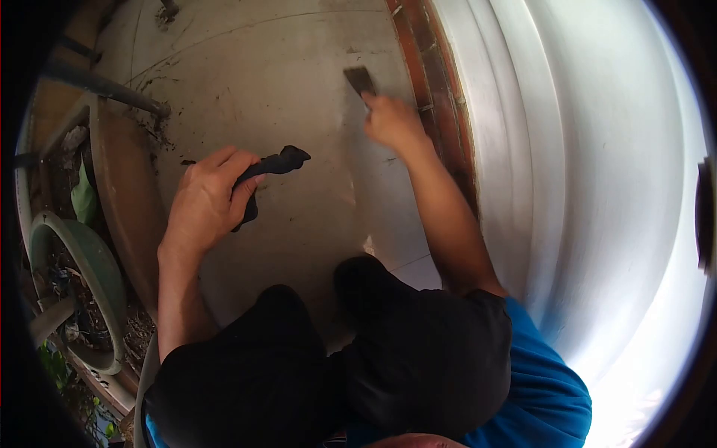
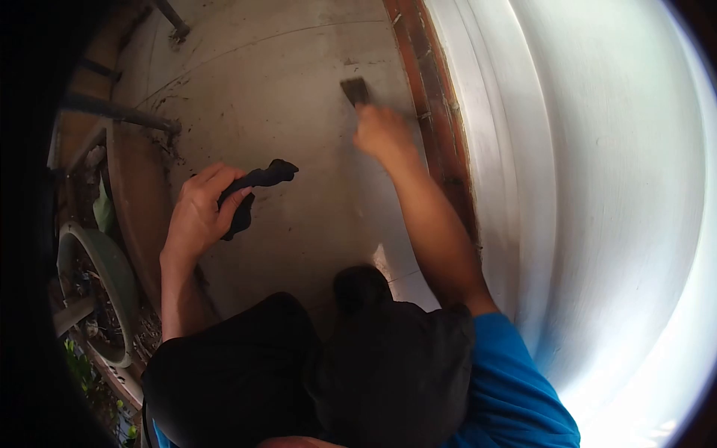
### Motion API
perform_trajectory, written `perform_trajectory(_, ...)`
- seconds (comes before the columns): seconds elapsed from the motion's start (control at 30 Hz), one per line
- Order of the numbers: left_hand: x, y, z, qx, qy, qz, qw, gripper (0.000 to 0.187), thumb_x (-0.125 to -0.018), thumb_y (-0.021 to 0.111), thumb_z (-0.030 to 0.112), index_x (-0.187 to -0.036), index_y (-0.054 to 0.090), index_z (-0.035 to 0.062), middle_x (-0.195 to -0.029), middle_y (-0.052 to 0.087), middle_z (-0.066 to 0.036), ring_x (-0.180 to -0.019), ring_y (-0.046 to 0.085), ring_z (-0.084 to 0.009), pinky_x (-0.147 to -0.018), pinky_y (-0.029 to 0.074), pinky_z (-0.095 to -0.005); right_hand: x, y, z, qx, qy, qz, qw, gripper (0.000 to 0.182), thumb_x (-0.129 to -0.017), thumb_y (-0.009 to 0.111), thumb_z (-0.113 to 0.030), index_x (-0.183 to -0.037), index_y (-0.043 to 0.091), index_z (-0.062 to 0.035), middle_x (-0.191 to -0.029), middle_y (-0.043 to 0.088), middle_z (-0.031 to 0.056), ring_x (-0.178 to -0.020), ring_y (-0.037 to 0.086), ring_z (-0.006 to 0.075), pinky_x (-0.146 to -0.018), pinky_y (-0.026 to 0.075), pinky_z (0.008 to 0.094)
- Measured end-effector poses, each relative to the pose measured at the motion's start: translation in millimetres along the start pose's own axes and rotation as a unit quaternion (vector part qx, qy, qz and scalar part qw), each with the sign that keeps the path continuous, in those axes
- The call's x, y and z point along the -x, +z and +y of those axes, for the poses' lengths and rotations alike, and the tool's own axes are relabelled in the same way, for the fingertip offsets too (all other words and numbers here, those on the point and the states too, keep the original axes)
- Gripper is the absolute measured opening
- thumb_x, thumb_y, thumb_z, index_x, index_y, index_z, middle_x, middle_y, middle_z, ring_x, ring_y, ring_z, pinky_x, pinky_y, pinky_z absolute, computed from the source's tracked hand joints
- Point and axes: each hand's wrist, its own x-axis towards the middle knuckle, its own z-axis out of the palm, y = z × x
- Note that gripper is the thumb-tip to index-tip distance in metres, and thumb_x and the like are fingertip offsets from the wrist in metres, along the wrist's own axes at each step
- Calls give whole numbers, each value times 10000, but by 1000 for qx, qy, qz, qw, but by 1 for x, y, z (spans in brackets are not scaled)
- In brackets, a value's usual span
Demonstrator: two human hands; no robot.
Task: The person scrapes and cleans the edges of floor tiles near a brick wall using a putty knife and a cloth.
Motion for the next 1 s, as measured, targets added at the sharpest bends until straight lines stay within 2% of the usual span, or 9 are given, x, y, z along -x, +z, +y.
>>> perform_trajectory(0.1,1,-2,-5,-16,4,9,1000,131,-860,685,116,-948,637,32,-826,606,-135,-711,605,-371,-632,473,-451,-67,-11,-11,6,2,-8,1000,407,-872,561,-165,-1273,609,-112,-1205,639,216,-1138,611,381,-970,501,476)
perform_trajectory(0.2,3,-4,-6,-3,0,17,1000,128,-861,685,119,-943,636,34,-828,608,-136,-714,607,-372,-633,473,-452,-66,-19,-19,-1,20,5,1000,401,-871,560,-168,-1264,613,-107,-1205,639,216,-1136,609,391,-967,500,479)
perform_trajectory(0.27,2,-6,-4,2,3,23,1000,124,-863,685,121,-940,636,38,-828,608,-137,-718,609,-373,-635,474,-452,-41,-4,-2,-1,-28,49,998,493,-846,544,-150,-1336,588,-124,-1097,658,260,-1056,627,415,-941,504,471)
perform_trajectory(0.37,4,-5,-5,-4,-6,14,1000,121,-866,683,125,-943,638,43,-829,610,-133,-720,611,-373,-638,476,-453,42,12,21,-17,-54,43,997,477,-842,531,-111,-1315,594,-99,-1004,648,295,-950,636,448,-882,508,512)
perform_trajectory(0.43,3,-4,-5,-14,-11,4,1000,121,-866,682,126,-948,640,47,-831,610,-129,-724,612,-373,-641,478,-453,96,15,25,-22,23,-3,999,480,-834,549,-90,-1313,592,-94,-958,654,287,-918,641,448,-862,516,508)
perform_trajectory(0.53,0,0,-3,-27,-9,-9,1000,123,-864,682,124,-955,644,50,-835,611,-123,-731,614,-372,-650,479,-453,126,28,30,-30,99,-26,994,491,-864,541,-126,-1354,561,-144,-1041,653,294,-982,640,448,-891,518,518)
perform_trajectory(0.63,-1,2,-3,-24,-12,-16,1000,127,-861,685,120,-959,646,51,-840,612,-121,-737,614,-371,-658,479,-455,86,29,40,-61,52,44,996,475,-848,566,-115,-1322,597,-129,-978,667,268,-934,647,439,-878,517,494)
perform_trajectory(0.83,3,-3,-8,-19,-17,2,1000,136,-850,691,101,-963,644,41,-849,616,-134,-739,616,-374,-656,478,-455,-70,1,61,-60,18,100,993,483,-858,537,-176,-1337,592,-144,-1160,634,256,-1097,612,404,-989,485,422)
perform_trajectory(1.0,3,-4,-11,-15,1,31,999,133,-846,690,89,-957,641,35,-853,620,-144,-730,616,-383,-643,478,-458,-42,-16,63,-44,29,74,996,478,-865,531,-173,-1336,586,-116,-1175,631,251,-1125,603,395,-982,479,417)
